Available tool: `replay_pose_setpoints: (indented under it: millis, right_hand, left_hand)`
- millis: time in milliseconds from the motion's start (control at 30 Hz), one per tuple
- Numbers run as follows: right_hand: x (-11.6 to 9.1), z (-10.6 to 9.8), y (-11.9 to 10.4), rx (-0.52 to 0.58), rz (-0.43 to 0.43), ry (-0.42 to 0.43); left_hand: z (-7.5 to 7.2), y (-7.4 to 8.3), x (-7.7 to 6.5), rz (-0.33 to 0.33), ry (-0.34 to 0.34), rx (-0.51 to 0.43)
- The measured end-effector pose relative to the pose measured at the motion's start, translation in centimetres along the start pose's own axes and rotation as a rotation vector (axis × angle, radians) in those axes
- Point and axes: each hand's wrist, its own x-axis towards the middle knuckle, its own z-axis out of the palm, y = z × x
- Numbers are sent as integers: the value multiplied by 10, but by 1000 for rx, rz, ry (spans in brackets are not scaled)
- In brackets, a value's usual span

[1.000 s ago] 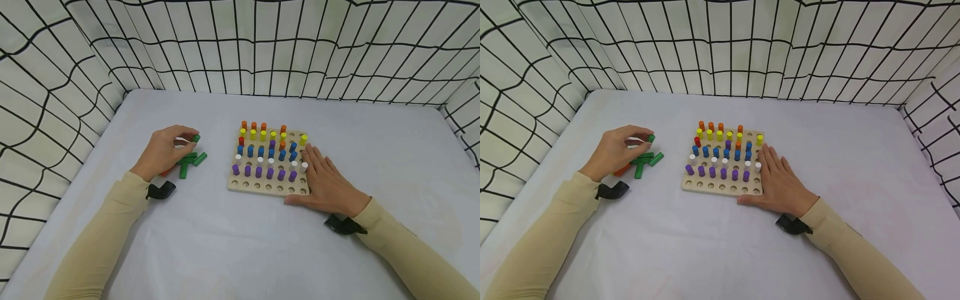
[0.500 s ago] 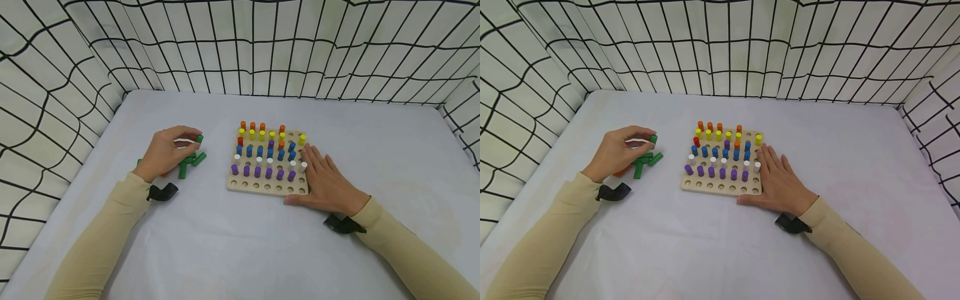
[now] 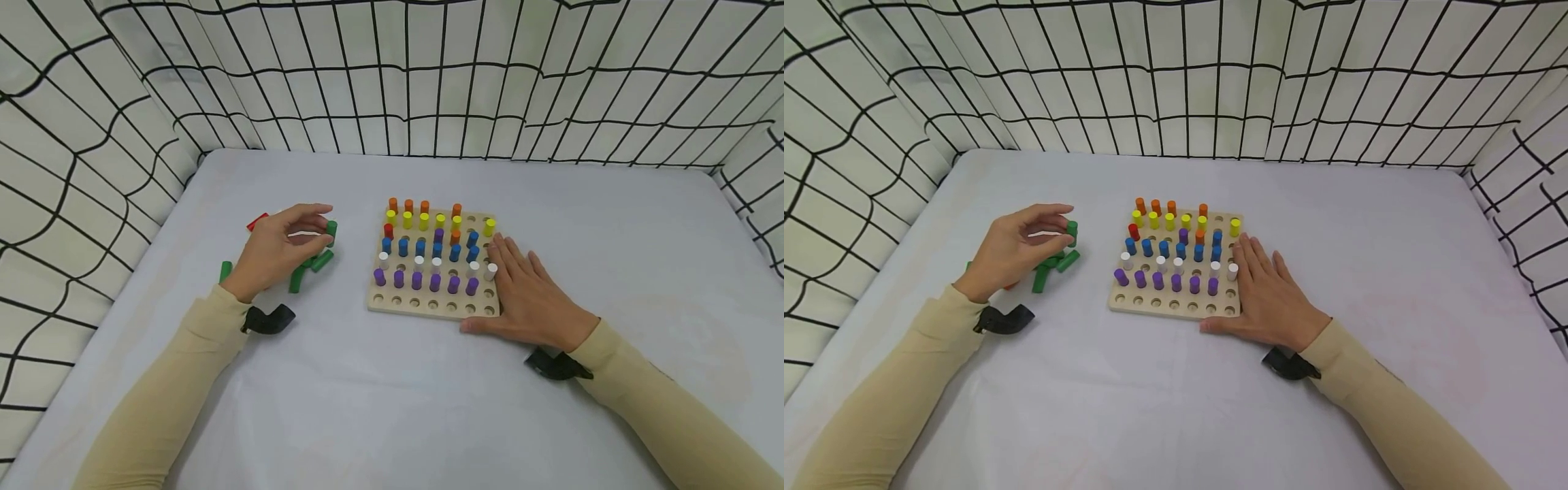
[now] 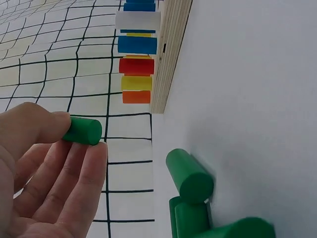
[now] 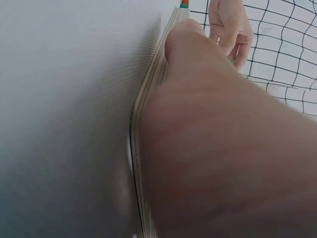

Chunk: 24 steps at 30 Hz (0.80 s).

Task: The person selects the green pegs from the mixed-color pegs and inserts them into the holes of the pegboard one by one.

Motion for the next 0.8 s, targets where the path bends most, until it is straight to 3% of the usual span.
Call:
replay_pose_setpoints:
  millis: [400,800]
  right_hand:
    - [1,0,0,-2,-6,8]
    - [1,0,-1,3,-2,8]
  left_hand:
    - [20,11,-2,14,-34,-90]
    - [27,22,-7,11,-98,-126]
